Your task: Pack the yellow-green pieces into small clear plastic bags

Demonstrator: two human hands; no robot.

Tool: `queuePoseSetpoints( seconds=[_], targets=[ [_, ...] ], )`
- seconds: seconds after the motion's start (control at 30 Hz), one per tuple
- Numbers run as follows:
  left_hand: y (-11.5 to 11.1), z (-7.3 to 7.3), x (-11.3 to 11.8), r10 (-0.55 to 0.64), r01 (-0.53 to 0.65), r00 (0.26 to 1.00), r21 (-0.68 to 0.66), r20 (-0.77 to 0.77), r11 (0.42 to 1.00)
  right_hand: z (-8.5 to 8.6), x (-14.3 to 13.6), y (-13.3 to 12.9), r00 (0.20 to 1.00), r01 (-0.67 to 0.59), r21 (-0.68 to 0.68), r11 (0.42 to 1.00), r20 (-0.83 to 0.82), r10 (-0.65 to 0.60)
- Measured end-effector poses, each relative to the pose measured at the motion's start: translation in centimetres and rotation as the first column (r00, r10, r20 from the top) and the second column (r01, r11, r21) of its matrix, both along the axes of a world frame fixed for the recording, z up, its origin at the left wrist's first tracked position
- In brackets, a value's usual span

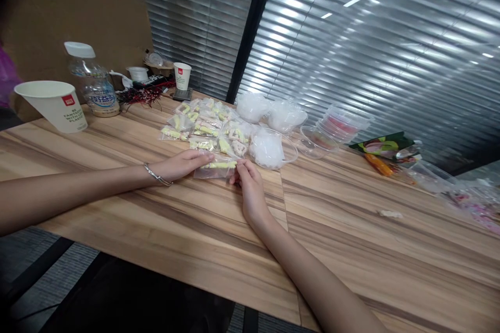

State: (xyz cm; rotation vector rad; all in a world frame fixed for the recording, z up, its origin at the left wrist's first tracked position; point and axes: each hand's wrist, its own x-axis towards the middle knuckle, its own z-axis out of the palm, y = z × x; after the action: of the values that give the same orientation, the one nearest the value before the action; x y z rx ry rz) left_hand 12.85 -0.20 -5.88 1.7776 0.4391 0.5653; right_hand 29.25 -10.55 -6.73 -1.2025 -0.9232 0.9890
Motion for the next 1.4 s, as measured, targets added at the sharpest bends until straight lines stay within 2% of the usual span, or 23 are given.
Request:
queuePoseSetpoints(
  seconds=[0.77,1.1,1.3,1.4],
  targets=[
    [0.0,0.1,-0.2,0.014,-0.01,0.999,0.108,-0.036,0.994,-0.3,0.2,0.2,0.999,-0.029,0.043,0.999,0.023,0.028],
    [-0.7,0.8,-0.4,-0.014,0.013,0.998,-0.015,-0.066,1.0,-0.1,0.1,0.0,0.999,-0.035,0.021,0.999,0.006,0.034],
    [-1.2,1.5,-0.5,0.07,-0.071,0.992,-0.006,-0.106,0.997,-0.3,0.2,0.1,0.999,-0.042,0.033,0.999,0.004,0.042],
    [-1.1,1.2,-0.7,0.048,-0.057,0.988,-0.06,-0.148,0.997,-0.3,0.1,0.1,0.999,-0.037,0.026,0.999,-0.002,0.037]
  ],
)
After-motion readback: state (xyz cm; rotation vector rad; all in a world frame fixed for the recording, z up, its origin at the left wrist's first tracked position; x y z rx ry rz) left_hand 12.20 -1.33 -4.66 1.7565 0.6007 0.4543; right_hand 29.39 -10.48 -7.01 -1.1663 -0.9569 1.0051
